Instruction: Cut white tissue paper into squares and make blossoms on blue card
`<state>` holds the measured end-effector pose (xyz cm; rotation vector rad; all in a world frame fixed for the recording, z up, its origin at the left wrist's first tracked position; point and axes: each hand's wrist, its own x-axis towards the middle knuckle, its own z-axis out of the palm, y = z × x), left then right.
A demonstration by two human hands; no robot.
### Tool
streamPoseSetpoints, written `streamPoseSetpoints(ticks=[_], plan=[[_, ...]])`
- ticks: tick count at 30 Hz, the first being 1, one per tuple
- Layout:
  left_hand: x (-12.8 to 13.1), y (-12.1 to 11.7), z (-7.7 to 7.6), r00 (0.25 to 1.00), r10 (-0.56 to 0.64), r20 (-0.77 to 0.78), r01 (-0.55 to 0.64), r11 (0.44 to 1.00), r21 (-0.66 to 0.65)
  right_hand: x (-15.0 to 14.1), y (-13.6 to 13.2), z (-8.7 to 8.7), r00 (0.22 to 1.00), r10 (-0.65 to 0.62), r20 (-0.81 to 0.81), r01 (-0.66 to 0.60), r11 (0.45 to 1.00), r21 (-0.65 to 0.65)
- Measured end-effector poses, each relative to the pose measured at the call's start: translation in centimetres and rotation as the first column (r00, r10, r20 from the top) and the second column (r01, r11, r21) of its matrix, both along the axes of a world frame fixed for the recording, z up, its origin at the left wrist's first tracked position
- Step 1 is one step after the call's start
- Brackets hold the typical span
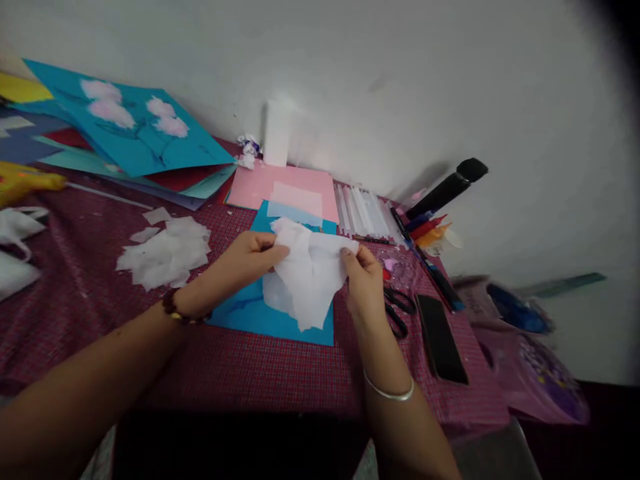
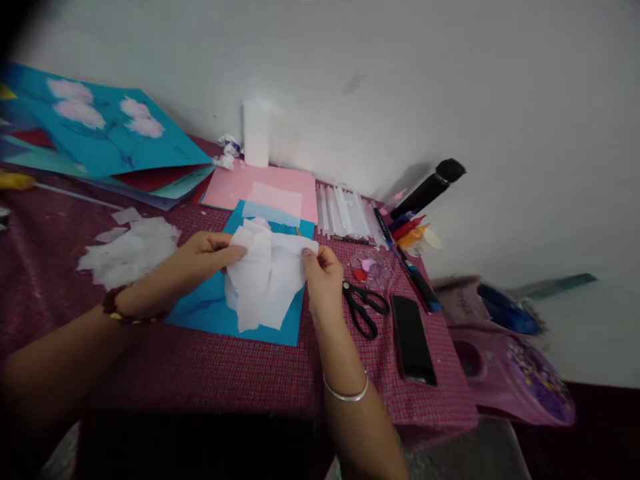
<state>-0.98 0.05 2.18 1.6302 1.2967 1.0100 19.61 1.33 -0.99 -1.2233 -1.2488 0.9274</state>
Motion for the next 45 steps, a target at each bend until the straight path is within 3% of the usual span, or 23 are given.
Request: streamPoseSetpoints(ticks=[2,4,7,9,12,15,17,22,24,28,30,32,35,40,45], plan=[[-0.2,-0.3,0.7,0.991,0.041,0.127,-0.032,0.997,-0.075,-0.2,0.2,-0.2,0.999,0.012,-0.039,-0.013,1.0,-0.013],[-0.4,-0.6,1.2,0.978,0.111,0.177,-0.1,0.993,-0.068,-0.4,0.2,-0.4,0.999,0.034,-0.04,-0.034,0.999,-0.02],[-0.7,-0.4,1.1,0.96,0.224,0.167,-0.237,0.97,0.062,-0.3,-0.1,-0.3,0.993,0.121,0.014,-0.12,0.991,-0.056],[-0.8,-0.2,0.7,0.952,0.273,0.137,-0.295,0.939,0.177,-0.1,-0.3,0.0,0.964,0.244,0.106,-0.234,0.967,-0.098],[-0.7,0.0,-0.2,0.961,0.271,0.048,-0.272,0.908,0.317,0.2,-0.6,0.6,0.871,0.398,0.287,-0.381,0.917,-0.118],[-0.2,-0.3,-0.9,0.969,0.211,-0.129,-0.136,0.89,0.434,0.1,-0.8,0.9,0.853,0.437,0.284,-0.438,0.897,-0.065],[0.2,-0.6,-1.4,0.952,0.163,-0.258,-0.02,0.877,0.48,-0.2,-0.8,0.8,0.863,0.417,0.286,-0.43,0.903,-0.019],[1.2,-1.5,-2.1,0.913,0.034,-0.407,0.206,0.822,0.53,-0.6,-0.3,-0.6,0.825,0.212,0.523,-0.258,0.966,0.015],[1.1,-1.4,-2.2,0.917,0.085,-0.39,0.154,0.826,0.542,-0.3,0.0,-1.0,0.787,0.206,0.581,-0.231,0.972,-0.031],[0.1,-0.3,-2.4,0.884,0.281,-0.374,-0.094,0.89,0.447,0.0,0.4,-1.3,0.767,0.21,0.606,-0.221,0.974,-0.059],[-0.1,0.2,-2.5,0.853,0.285,-0.436,-0.098,0.91,0.402,-0.1,0.3,-1.2,0.756,0.204,0.622,-0.215,0.975,-0.059],[0.1,0.1,-2.5,0.828,0.227,-0.512,0.007,0.91,0.415,-0.3,0.0,-0.9,0.747,0.194,0.636,-0.208,0.977,-0.053],[1.2,-0.9,-2.2,0.774,0.177,-0.608,0.176,0.862,0.476,-0.9,-0.8,-0.3,0.707,0.174,0.685,-0.213,0.977,-0.029],[2.6,-2.2,-1.8,0.698,0.339,-0.63,0.214,0.742,0.636,-1.8,-2.0,0.6,0.547,0.082,0.833,-0.246,0.967,0.066],[1.8,-1.6,-1.8,0.713,0.34,-0.613,0.252,0.691,0.677,-1.3,-1.5,0.4,0.529,0.082,0.845,-0.21,0.977,0.037]])
